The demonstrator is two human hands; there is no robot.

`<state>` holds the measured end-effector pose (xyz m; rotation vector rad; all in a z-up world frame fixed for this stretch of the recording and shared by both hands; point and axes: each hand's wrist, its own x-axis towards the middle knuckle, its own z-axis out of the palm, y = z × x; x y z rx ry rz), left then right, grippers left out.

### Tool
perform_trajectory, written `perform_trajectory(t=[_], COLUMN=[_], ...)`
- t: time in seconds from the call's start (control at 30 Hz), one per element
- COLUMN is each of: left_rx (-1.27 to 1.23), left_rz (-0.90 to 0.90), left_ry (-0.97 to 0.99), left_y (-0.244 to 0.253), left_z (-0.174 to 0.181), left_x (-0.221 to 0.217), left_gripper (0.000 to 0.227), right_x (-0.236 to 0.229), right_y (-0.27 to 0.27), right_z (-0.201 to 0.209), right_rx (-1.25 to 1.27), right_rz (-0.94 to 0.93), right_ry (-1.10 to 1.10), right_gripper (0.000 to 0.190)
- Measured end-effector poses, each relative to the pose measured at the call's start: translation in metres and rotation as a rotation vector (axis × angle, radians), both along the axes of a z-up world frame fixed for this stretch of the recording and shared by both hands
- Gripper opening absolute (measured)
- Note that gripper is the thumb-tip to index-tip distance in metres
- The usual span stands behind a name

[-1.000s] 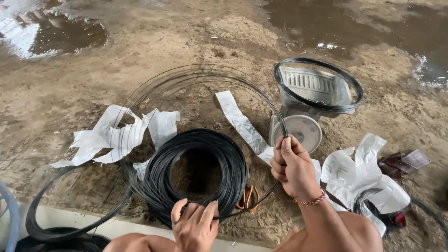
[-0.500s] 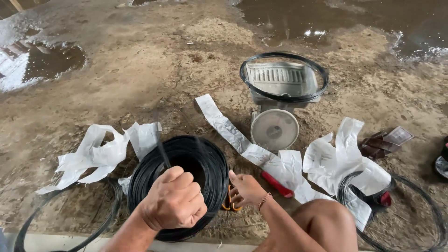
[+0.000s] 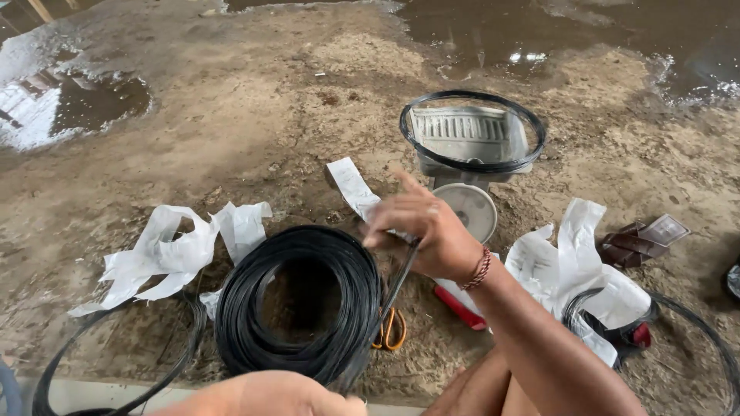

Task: Uncoiling black wire from a spool, cutting it to length with scissors, and weighing the resulting coils on a scale.

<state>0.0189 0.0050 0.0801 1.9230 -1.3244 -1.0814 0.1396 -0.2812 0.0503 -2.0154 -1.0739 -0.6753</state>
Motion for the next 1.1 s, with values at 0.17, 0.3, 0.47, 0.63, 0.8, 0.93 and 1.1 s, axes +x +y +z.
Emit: perform_trajectory(t=[0.17, 0.3, 0.47, 0.63, 0.8, 0.93, 1.1], left_rx=[-0.109, -0.416, -0.505, -0.736, -0.521, -0.032, -0.11], left_rz=[-0.749, -0.239, -0.053, 0.091, 0.378, 0.921, 1.103], left_ry=[-1.53, -1.422, -1.645, -1.694, -1.486, -0.684, -0.217], left_y=[0.033, 0.054, 0.039, 0.002, -0.047, -0.1, -0.15], left_z=[0.03, 0.053, 0.056, 0.065, 0.065, 0.075, 0.07], left_x=[0.015, 0.036, 0.066, 0.118, 0.168, 0.219, 0.302], left_gripper=[0.049, 0.036, 0.021, 0.031, 0.018, 0.03, 0.015], right_x=[0.021, 0.019, 0.005, -0.001, 0.015, 0.053, 0.152], right_y=[-0.052, -0.095, -0.117, -0.165, -0.191, -0.193, -0.245], right_z=[-0.016, -0.034, -0.026, 0.009, 0.057, 0.097, 0.078], right_rx=[0.051, 0.452, 0.856, 0.955, 0.979, 0.828, 0.887], right_rz=[0.056, 0.453, 0.628, 0.4, -0.199, -0.652, -0.776], right_ry=[0.554, 1.0, 1.055, 0.95, 1.025, 1.061, 1.202], right_gripper=[0.014, 0.014, 0.015, 0.011, 0.02, 0.021, 0.017])
